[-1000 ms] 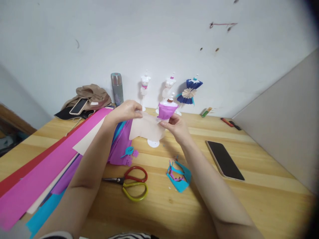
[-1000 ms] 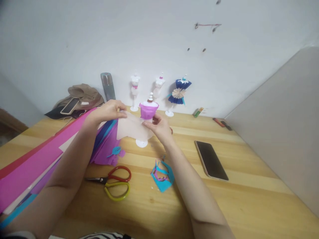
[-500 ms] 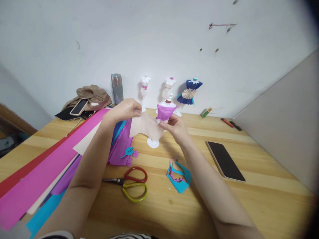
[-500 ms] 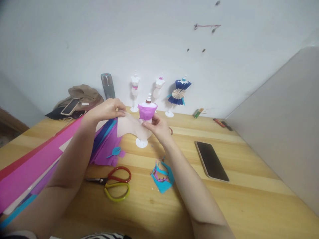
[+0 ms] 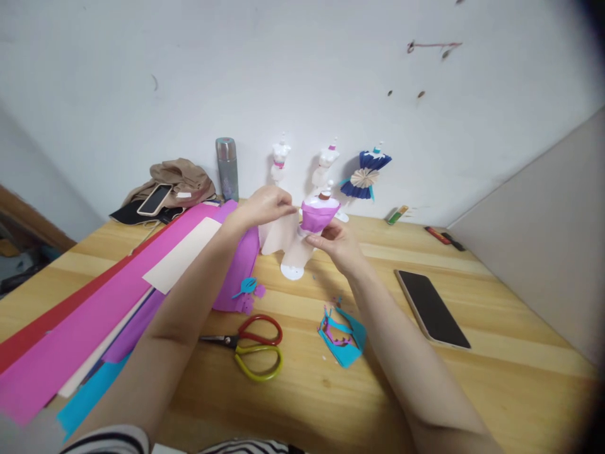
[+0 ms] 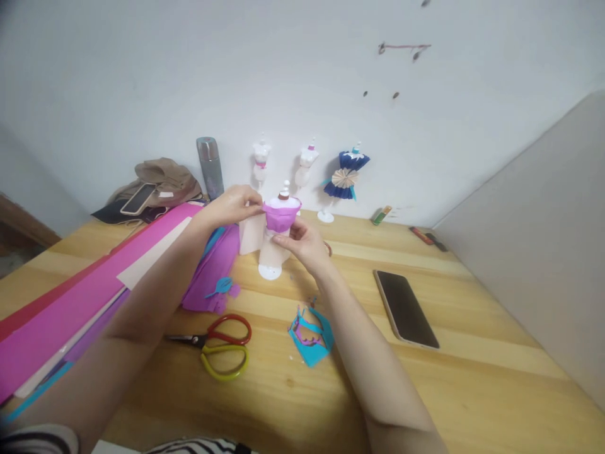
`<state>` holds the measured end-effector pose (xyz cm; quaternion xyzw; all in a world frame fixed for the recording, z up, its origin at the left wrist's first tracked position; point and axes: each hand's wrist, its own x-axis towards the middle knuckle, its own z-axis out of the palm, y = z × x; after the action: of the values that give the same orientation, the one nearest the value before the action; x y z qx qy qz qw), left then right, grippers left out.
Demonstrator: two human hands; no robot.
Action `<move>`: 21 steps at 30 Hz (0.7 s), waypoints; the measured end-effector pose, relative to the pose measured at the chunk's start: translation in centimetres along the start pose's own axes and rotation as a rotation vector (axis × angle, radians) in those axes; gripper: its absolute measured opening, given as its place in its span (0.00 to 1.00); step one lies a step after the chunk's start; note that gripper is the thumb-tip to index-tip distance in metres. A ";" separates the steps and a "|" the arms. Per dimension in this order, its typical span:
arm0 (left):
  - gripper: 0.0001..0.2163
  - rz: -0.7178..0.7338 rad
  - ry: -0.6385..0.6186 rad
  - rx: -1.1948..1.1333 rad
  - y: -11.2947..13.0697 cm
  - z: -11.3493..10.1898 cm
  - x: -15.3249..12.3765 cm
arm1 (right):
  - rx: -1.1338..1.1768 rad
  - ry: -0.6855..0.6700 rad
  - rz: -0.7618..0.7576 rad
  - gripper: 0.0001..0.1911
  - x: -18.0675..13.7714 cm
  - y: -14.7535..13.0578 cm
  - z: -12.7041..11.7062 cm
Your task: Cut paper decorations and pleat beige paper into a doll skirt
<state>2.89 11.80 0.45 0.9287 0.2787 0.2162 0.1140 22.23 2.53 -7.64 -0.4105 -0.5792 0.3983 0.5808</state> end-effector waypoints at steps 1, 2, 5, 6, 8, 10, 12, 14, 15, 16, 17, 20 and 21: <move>0.12 0.019 0.009 0.013 0.3 0.3 0.2 | 0.002 -0.004 -0.001 0.26 0.0 0.0 0.0; 0.12 0.037 0.018 0.017 0.6 0.7 0.4 | 0.006 -0.006 -0.003 0.26 0.0 0.0 0.1; 0.11 0.063 0.020 0.005 1.3 1.5 0.9 | 0.015 0.000 -0.027 0.28 0.1 -0.2 0.1; 0.11 0.064 0.016 0.001 1.4 1.7 1.1 | 0.014 0.006 -0.042 0.30 0.1 -0.3 0.1; 0.10 0.066 0.013 -0.006 1.5 2.0 1.4 | 0.002 0.013 -0.064 0.32 0.2 -0.5 0.1; 0.10 0.064 0.015 -0.006 1.3 2.2 1.6 | -0.010 0.004 -0.063 0.33 0.2 -0.6 0.2; 0.09 0.064 0.026 0.001 0.9 2.3 1.7 | -0.009 -0.015 -0.045 0.32 0.2 -0.7 0.2; 0.09 0.062 0.041 0.011 0.7 2.3 1.8 | -0.005 -0.031 -0.035 0.29 0.2 -0.6 0.3; 0.09 0.059 0.045 0.012 0.6 2.3 1.8 | -0.005 -0.037 -0.031 0.28 0.2 -0.6 0.3; 0.09 0.056 0.044 0.008 0.6 2.3 1.9 | -0.008 -0.040 -0.027 0.27 0.2 -0.6 0.3; 0.09 0.052 0.038 -0.001 0.6 2.2 1.9 | -0.012 -0.043 -0.022 0.26 0.2 -0.6 0.3; 0.11 0.057 0.012 -0.041 0.7 2.1 1.9 | -0.017 -0.052 -0.007 0.24 0.1 -0.6 0.2; 0.12 0.059 0.005 -0.061 0.7 2.1 1.9 | -0.017 -0.056 -0.004 0.24 0.1 -0.7 0.1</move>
<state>5.58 12.12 -0.57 0.9320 0.2449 0.2302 0.1353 22.12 2.39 -6.97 -0.4029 -0.5993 0.4037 0.5617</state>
